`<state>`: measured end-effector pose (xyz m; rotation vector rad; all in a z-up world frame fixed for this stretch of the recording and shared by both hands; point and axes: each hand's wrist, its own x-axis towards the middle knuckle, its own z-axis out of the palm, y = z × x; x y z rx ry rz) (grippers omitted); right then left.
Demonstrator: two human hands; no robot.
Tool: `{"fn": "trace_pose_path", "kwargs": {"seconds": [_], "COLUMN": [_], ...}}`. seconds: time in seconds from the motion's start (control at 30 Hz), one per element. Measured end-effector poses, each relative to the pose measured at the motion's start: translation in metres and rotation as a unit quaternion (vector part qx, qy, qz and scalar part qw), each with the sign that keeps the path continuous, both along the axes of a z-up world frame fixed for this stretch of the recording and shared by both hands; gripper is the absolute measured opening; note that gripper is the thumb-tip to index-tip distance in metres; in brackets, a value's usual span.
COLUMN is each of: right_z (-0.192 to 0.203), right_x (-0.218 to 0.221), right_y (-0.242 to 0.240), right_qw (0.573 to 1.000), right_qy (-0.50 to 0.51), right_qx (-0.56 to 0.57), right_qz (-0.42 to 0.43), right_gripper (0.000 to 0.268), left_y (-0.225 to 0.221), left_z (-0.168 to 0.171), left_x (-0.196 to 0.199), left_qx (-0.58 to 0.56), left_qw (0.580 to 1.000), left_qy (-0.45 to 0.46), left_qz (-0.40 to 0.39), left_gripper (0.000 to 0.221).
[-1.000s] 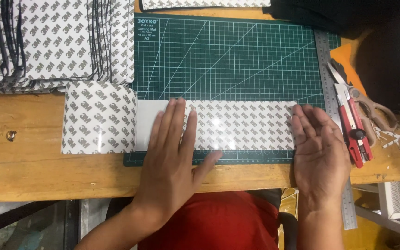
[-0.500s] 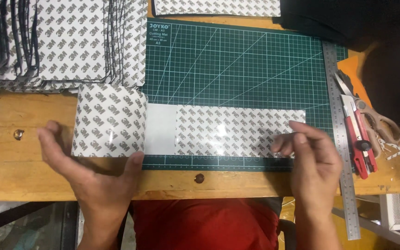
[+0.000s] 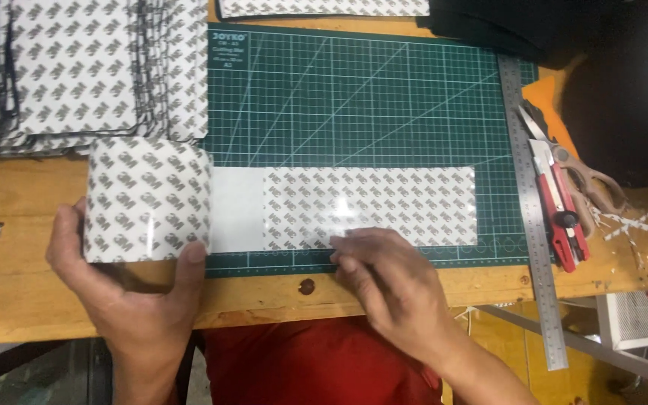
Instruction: Measuring and cutting strips of adhesive tape using a ruler and utility knife on a cutting mat
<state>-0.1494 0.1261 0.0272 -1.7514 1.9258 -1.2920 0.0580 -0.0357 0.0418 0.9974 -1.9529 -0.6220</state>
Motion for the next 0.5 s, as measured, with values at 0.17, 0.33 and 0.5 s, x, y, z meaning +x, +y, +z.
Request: {"fn": "trace_pose_path", "kwargs": {"seconds": [0.17, 0.33, 0.5], "right_z": [0.000, -0.004, -0.004], "right_x": [-0.013, -0.058, -0.065], "right_y": [0.030, 0.062, 0.067], "right_qw": [0.993, 0.932, 0.893], "right_qy": [0.054, 0.192, 0.105], "right_qx": [-0.001, 0.044, 0.239], "right_qz": [-0.103, -0.303, -0.367], "right_gripper": [0.022, 0.038, 0.064], "left_y": [0.002, 0.003, 0.005], "left_z": [-0.003, -0.003, -0.002], "left_x": [-0.001, 0.000, 0.001], "left_qx": [-0.016, -0.023, -0.024], "left_qw": [1.000, 1.000, 0.998], "left_qy": [-0.010, -0.017, -0.050], "left_qz": [-0.005, -0.005, 0.008], "left_gripper": [0.088, 0.088, 0.085]}}
